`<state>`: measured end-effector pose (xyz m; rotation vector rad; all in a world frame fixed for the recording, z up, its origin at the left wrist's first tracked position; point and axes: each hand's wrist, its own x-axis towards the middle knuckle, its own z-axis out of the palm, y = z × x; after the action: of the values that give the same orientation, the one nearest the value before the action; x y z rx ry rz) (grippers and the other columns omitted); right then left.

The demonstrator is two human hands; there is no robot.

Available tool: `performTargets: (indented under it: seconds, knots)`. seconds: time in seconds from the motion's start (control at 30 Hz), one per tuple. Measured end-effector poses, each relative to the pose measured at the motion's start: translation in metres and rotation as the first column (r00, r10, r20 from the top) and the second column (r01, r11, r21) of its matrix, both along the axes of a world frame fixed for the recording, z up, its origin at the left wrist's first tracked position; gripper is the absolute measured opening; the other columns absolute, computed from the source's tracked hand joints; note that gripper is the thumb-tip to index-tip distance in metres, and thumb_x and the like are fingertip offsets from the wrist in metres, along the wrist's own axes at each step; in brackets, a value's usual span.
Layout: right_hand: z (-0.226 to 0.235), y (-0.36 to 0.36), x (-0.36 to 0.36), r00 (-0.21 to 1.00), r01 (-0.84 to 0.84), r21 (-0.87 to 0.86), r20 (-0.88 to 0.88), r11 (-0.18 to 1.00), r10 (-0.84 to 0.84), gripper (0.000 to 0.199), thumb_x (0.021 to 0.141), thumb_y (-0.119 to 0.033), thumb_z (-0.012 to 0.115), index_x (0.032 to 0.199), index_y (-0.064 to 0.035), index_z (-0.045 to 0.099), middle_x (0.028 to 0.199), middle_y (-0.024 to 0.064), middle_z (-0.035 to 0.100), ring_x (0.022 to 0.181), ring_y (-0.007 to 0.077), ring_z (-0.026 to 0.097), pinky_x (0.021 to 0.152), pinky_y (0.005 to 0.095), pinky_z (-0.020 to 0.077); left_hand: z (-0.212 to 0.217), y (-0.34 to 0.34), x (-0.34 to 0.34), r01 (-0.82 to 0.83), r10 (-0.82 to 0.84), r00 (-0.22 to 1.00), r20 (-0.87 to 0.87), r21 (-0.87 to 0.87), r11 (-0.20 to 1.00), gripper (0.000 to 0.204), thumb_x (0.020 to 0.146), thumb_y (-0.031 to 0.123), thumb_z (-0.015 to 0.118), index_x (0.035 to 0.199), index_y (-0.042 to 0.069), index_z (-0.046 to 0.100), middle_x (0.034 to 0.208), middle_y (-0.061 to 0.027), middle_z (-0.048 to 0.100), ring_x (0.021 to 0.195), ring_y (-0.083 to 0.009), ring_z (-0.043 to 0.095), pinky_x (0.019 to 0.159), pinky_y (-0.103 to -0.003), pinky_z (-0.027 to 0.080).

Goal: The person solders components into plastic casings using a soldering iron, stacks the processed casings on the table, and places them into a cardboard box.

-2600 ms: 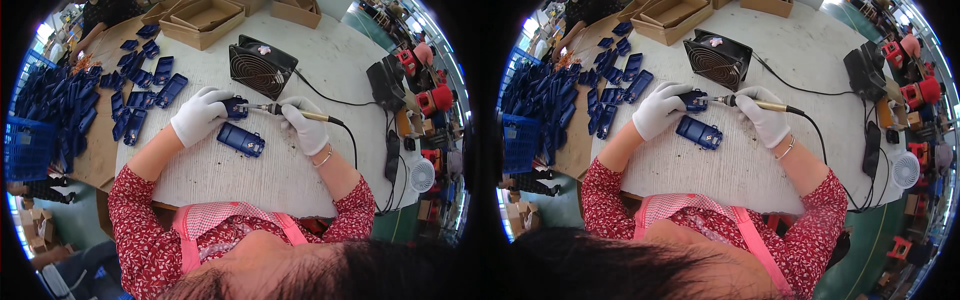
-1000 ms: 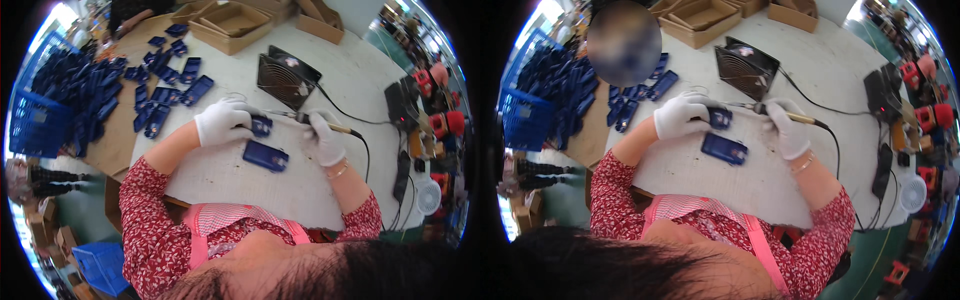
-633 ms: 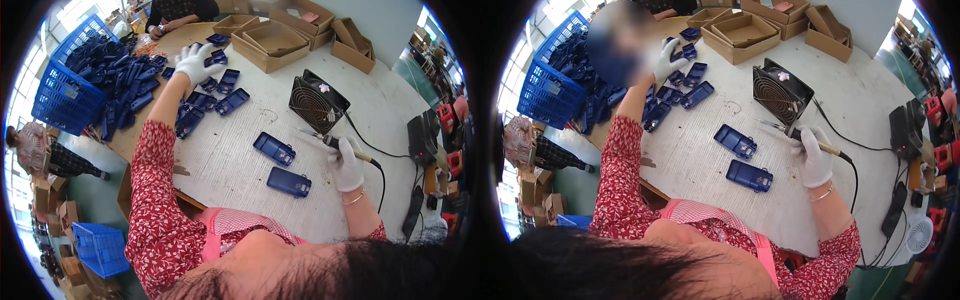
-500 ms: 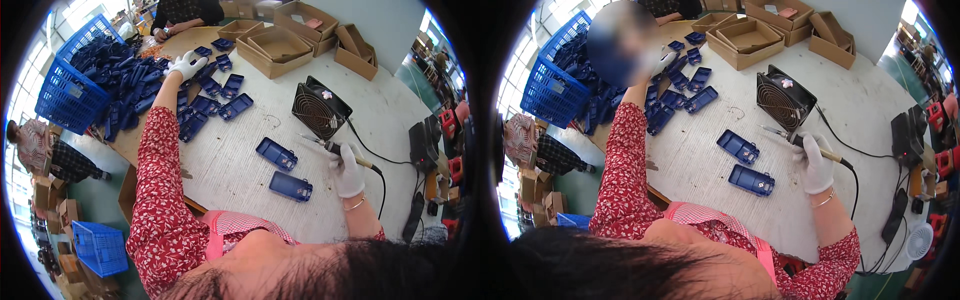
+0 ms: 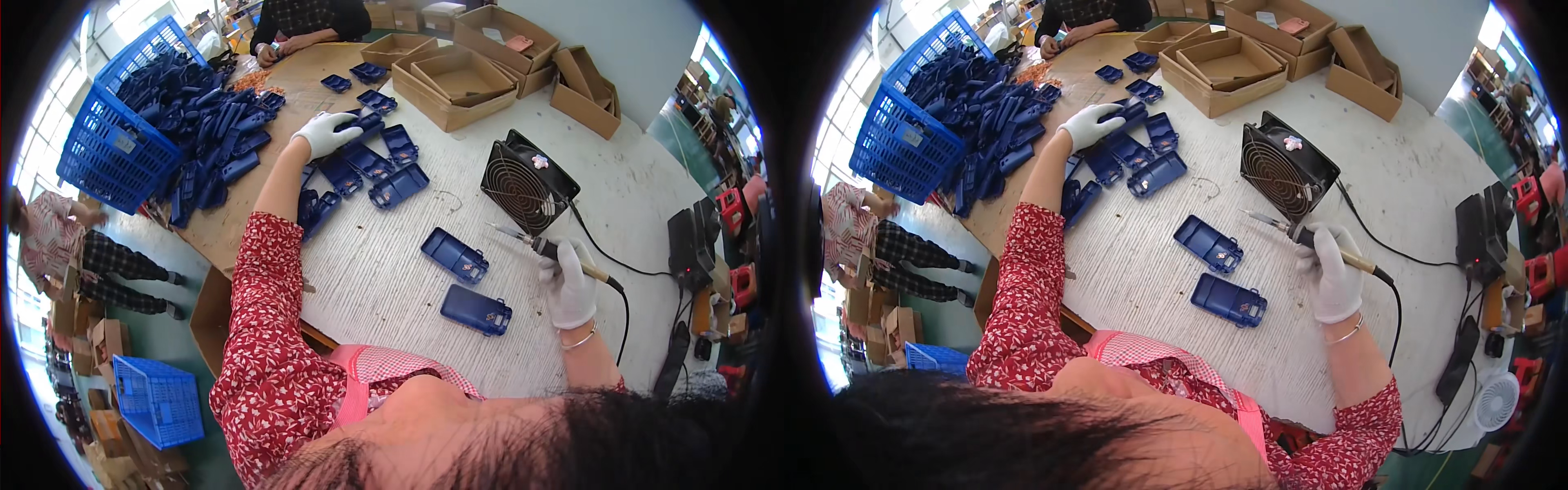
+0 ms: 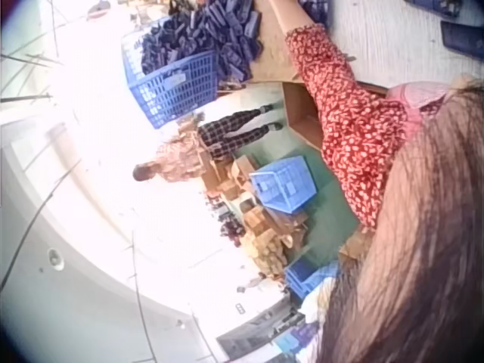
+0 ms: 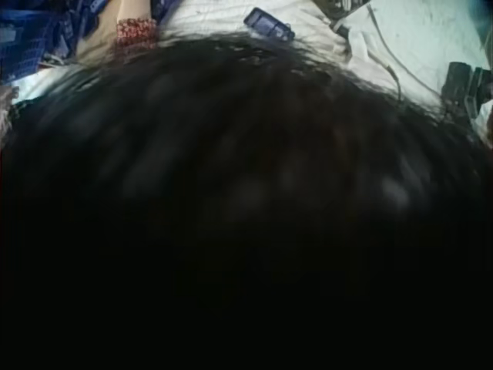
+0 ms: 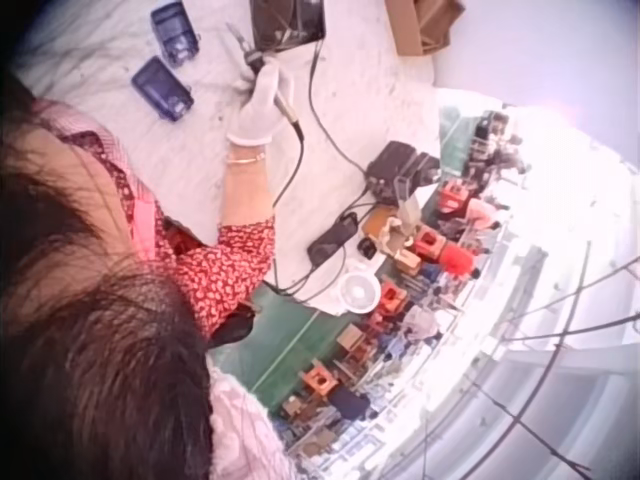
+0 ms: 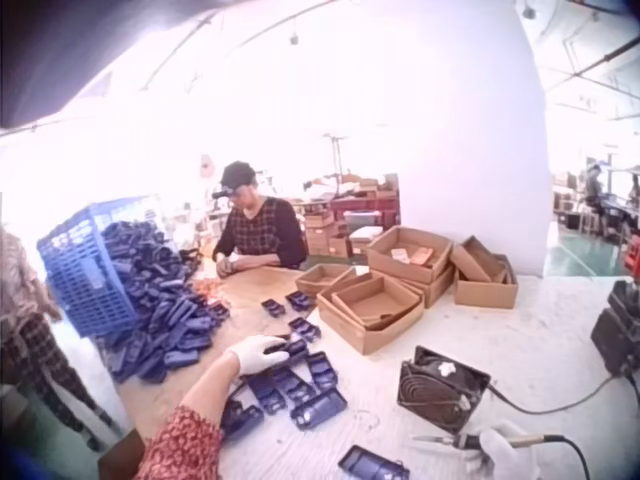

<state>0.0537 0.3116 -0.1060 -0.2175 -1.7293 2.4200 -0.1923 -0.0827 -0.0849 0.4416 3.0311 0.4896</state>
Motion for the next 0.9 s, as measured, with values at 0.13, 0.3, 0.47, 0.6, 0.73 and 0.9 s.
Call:
performTargets:
  seconds: [0.13, 0.3, 0.47, 0.6, 0.73, 0.9]
  knots:
    - [-0.001, 0.0, 0.001, 1.0, -0.015, -0.006, -0.006, 1.0, 0.015, 0.019, 0.091, -0.02, 0.053, 0.094, -0.0017, 0.055, 0.07, 0.0041, 0.058, 0.053, 0.0074, 0.051, 0.049, 0.0193, 0.0408, 0.026, 0.018, 0.023, 0.291, -0.318, 0.934, 0.164, 0.17, 0.942, 0.055, 0.087, 0.041, 0.055, 0.131, 0.009, 0.047, 0.12, -0.0171, 0.056, 0.109, -0.0224, 0.054, 0.095, -0.03, 0.039]
    - [0.0, 0.0, 0.002, 1.0, 0.001, -0.006, -0.004, 1.0, -0.001, 0.019, 0.092, -0.02, 0.052, 0.095, -0.0014, 0.055, 0.07, 0.0038, 0.058, 0.054, 0.0073, 0.051, 0.05, 0.0192, 0.0409, 0.047, 0.032, 0.041, 0.27, -0.376, 0.9, 0.22, 0.395, 0.878, 0.049, 0.089, 0.028, 0.054, 0.131, 0.006, 0.046, 0.115, -0.0141, 0.059, 0.1, -0.0171, 0.056, 0.087, -0.029, 0.044]
    - [0.003, 0.0, 0.002, 1.0, 0.004, -0.014, -0.003, 1.0, -0.004, 0.019, 0.092, -0.02, 0.051, 0.095, -0.0014, 0.055, 0.07, 0.0036, 0.058, 0.054, 0.0073, 0.051, 0.05, 0.019, 0.0411, 0.038, 0.034, 0.031, 0.136, -0.201, 0.972, 0.124, 0.404, 0.905, 0.041, 0.086, 0.018, 0.055, 0.125, 0.006, 0.052, 0.096, -0.0059, 0.063, 0.082, -0.01, 0.055, 0.07, -0.025, 0.047]
    - [0.004, -0.002, 0.002, 1.0, 0.0, -0.036, 0.02, 0.999, 0.001, 0.02, 0.092, -0.021, 0.05, 0.095, -0.0014, 0.055, 0.07, 0.0037, 0.058, 0.055, 0.0074, 0.051, 0.05, 0.0189, 0.0416, 0.031, 0.039, 0.035, 0.158, -0.146, 0.984, -0.1, 0.123, 0.98, 0.04, 0.084, 0.02, 0.059, 0.122, 0.01, 0.055, 0.106, -0.0085, 0.061, 0.094, -0.0192, 0.058, 0.081, -0.03, 0.047]
    - [0.005, -0.001, 0.001, 0.999, 0.025, 0.005, 0.025, 1.0, -0.026, 0.02, 0.092, -0.022, 0.051, 0.093, -0.0018, 0.054, 0.071, 0.004, 0.058, 0.057, 0.0071, 0.051, 0.051, 0.0188, 0.0419, 0.046, 0.065, 0.057, 0.409, -0.397, 0.902, -0.168, 0.043, 0.911, 0.03, 0.078, 0.017, 0.062, 0.107, 0.009, 0.063, 0.106, -0.0111, 0.06, 0.101, -0.0278, 0.055, 0.089, -0.034, 0.043]
    - [0.003, 0.002, 0.001, 1.0, 0.014, -0.016, 0.002, 1.0, -0.014, 0.02, 0.093, -0.021, 0.05, 0.091, -0.0019, 0.054, 0.072, 0.0041, 0.058, 0.057, 0.0065, 0.05, 0.052, 0.0179, 0.0413, 0.045, 0.101, 0.126, 0.569, -0.563, 0.796, -0.222, -0.041, 0.821, 0.016, 0.071, 0.012, 0.066, 0.086, 0.008, 0.066, 0.092, -0.0098, 0.057, 0.093, -0.028, 0.054, 0.083, -0.035, 0.044]
